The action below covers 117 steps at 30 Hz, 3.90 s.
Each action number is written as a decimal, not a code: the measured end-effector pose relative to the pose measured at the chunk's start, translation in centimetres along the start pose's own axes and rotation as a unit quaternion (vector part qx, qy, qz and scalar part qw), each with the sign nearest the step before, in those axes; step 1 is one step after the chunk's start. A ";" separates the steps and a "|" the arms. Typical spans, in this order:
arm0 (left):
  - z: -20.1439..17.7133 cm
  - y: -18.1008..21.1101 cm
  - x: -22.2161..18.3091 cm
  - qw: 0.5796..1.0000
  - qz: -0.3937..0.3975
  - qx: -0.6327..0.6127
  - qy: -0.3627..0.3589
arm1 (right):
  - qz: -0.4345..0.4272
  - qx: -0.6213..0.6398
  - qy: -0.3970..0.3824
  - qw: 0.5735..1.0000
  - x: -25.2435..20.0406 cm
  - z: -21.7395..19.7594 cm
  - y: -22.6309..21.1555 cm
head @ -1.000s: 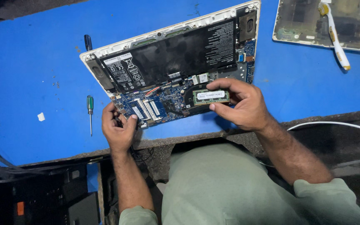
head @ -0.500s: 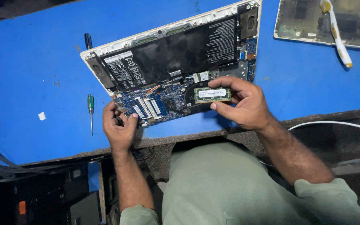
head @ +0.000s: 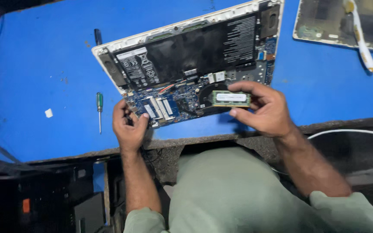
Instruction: The person opens a white laptop, types on the keyboard, and then flips it to access the internal components. They remove a RAM module from the motherboard, place it on the table, and then reinsert it. The person closes the laptop and continues typing on the keyboard.
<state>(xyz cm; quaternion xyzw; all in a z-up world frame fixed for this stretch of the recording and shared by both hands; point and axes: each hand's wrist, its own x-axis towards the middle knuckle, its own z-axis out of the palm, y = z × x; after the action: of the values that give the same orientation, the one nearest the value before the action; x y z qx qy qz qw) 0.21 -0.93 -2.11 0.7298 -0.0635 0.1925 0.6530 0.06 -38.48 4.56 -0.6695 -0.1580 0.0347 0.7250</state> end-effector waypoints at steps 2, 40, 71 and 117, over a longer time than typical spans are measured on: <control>-0.2 0.1 -0.1 1.000 -0.013 0.023 0.012 | 0.013 -0.041 0.043 0.998 -0.8 -0.7 0.3; -5.8 2.8 -4.4 0.988 -0.131 0.062 0.055 | 0.244 -0.534 0.316 0.746 -3.2 -9.6 9.6; -5.1 5.0 0.3 0.961 -0.119 0.248 -0.024 | -0.098 -0.280 0.293 0.909 -1.5 0.7 8.8; -6.2 3.7 0.4 0.972 -0.171 0.118 -0.113 | -0.123 -0.189 0.272 0.936 -1.1 0.7 7.8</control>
<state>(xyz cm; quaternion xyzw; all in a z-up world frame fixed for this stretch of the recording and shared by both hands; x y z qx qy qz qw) -1.97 4.72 1.90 0.8185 0.0117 0.0005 0.5743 0.05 -37.27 -3.21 -0.7532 -0.0398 -0.2685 0.5992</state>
